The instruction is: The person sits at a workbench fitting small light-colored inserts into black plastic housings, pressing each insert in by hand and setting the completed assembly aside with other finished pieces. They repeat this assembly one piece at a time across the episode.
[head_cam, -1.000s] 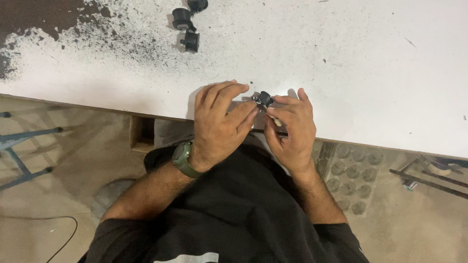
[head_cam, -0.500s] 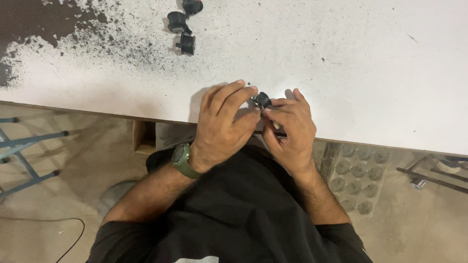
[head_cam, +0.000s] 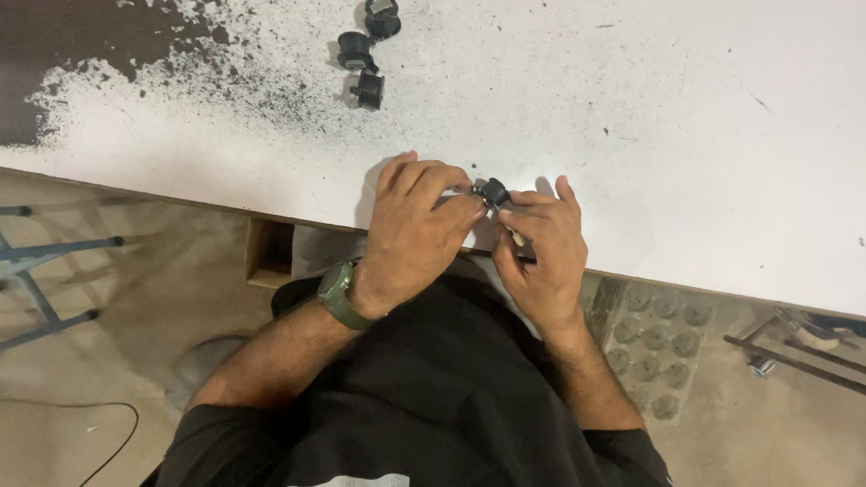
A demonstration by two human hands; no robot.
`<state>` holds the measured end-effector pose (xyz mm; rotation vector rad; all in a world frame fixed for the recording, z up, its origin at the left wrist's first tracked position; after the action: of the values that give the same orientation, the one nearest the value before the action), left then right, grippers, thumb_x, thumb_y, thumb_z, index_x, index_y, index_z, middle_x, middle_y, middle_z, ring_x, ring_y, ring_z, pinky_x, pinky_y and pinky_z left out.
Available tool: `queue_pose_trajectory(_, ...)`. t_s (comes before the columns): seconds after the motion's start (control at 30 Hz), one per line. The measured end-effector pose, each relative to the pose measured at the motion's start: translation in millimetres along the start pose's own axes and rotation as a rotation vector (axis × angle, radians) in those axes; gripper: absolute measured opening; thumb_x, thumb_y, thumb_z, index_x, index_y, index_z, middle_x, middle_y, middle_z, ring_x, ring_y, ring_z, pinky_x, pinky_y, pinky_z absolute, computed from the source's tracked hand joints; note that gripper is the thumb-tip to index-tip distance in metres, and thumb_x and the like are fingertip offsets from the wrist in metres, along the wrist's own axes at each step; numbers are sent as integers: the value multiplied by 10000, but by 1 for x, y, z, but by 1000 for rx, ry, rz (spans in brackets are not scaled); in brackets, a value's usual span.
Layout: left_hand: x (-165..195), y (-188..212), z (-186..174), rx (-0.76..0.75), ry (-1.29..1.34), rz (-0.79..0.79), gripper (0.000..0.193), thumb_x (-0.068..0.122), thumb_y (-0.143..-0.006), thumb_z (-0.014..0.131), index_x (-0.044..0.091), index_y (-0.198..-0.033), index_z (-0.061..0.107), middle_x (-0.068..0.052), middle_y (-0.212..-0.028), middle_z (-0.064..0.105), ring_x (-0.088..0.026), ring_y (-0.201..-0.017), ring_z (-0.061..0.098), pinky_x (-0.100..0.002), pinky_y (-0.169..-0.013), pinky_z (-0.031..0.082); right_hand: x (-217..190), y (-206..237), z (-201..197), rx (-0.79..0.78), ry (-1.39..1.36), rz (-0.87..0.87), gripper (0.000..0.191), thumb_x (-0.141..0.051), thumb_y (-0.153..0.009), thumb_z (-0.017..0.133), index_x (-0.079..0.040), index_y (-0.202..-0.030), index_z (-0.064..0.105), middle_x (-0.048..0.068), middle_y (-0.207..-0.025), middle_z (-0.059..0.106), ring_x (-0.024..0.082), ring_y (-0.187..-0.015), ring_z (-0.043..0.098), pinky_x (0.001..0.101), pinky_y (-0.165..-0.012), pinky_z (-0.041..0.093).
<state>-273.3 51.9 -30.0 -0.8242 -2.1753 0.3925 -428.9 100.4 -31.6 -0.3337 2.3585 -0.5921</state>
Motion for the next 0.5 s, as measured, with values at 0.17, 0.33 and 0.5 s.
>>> queue_pose_trajectory(0.17,-2,2,1,-10,-99,6,64,140,-898,759,139,-956,732,-15,-1165,631,-209,-1178,557,-499,-1163,360,-5,0,1,15,5,3,292,80,-857,735,-75,-1079,628,87,-1020,674,276,-1162,688,587,-1265,344)
queue_pose_trajectory(0.33,-8,0,-3,-8,-54,-9,44,142,-903,748,127,-928,715,-22,-1163,628,-213,-1172,555,-502,-1161,351,-12,1,1,63,-104,-87,313,110,-883,705,-81,-1104,593,64,-982,642,323,-1280,667,589,-1288,305)
queue_pose_trajectory(0.5,-10,-3,-6,-12,-19,-22,32,122,-915,722,101,-919,698,-17,-1116,657,-202,-1174,583,-497,-1167,365,-10,-2,12,1,-15,-100,320,118,-886,711,-83,-1106,594,67,-989,663,278,-1241,698,574,-1287,330)
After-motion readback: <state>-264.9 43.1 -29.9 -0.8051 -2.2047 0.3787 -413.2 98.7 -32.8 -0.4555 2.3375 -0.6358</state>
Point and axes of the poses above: each hand's wrist, its own y-axis away from the middle knuckle, its own z-axis out of the palm, x = y × z, the point moved 6 cm from there along -y, towards the middle knuckle
